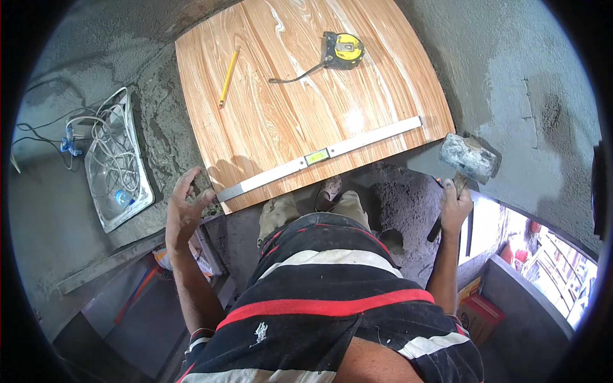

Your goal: The person marks a tile with a pencil using a straightedge. They place the tile onto mortar on a countertop and check its alignment using a spirit level and a tape measure. The person taps the tile with a hammer to adjust its position and verifies the levelness several times.

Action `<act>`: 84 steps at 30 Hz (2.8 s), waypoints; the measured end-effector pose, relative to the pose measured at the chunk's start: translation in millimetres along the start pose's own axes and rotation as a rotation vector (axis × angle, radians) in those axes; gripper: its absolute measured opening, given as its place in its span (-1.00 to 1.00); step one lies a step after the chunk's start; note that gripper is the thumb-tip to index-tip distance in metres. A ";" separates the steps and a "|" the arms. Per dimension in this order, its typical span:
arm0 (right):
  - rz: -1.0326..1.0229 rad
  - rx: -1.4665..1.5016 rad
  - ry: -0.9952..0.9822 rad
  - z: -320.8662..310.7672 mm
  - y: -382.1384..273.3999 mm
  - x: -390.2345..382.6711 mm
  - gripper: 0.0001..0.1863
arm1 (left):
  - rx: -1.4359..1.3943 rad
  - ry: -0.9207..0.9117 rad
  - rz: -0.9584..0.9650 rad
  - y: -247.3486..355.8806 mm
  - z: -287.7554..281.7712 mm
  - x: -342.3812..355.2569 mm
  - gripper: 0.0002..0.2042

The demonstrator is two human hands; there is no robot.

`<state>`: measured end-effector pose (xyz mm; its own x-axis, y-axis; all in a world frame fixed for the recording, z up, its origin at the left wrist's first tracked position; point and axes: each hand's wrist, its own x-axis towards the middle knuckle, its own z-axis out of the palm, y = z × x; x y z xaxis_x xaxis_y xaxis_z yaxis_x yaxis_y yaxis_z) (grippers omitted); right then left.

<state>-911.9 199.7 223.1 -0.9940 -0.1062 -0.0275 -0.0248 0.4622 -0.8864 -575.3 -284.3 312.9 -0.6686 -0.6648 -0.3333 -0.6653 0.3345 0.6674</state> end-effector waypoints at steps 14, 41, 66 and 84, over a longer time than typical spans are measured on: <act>-0.098 -0.243 0.010 5.2 -43.1 19.7 -0.69 | -0.001 -0.120 0.257 64.6 32.9 72.4 -0.52; -0.032 -0.192 -0.362 135.2 -200.5 169.8 -0.42 | 0.332 -0.135 0.515 80.1 76.3 18.1 -0.70; -0.500 -0.728 -0.245 235.0 -119.4 281.6 -0.50 | 0.280 -0.175 0.502 20.1 2.6 -33.4 -0.68; -0.454 -0.667 -1.033 213.4 -265.4 -54.6 -0.37 | 0.481 0.106 0.958 56.1 -50.1 69.4 -0.60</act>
<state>-828.2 -105.0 361.3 -0.3505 -0.8504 -0.3924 -0.6775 0.5195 -0.5207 -642.4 -345.1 360.6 -0.9639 -0.0330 0.2642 0.0441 0.9588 0.2807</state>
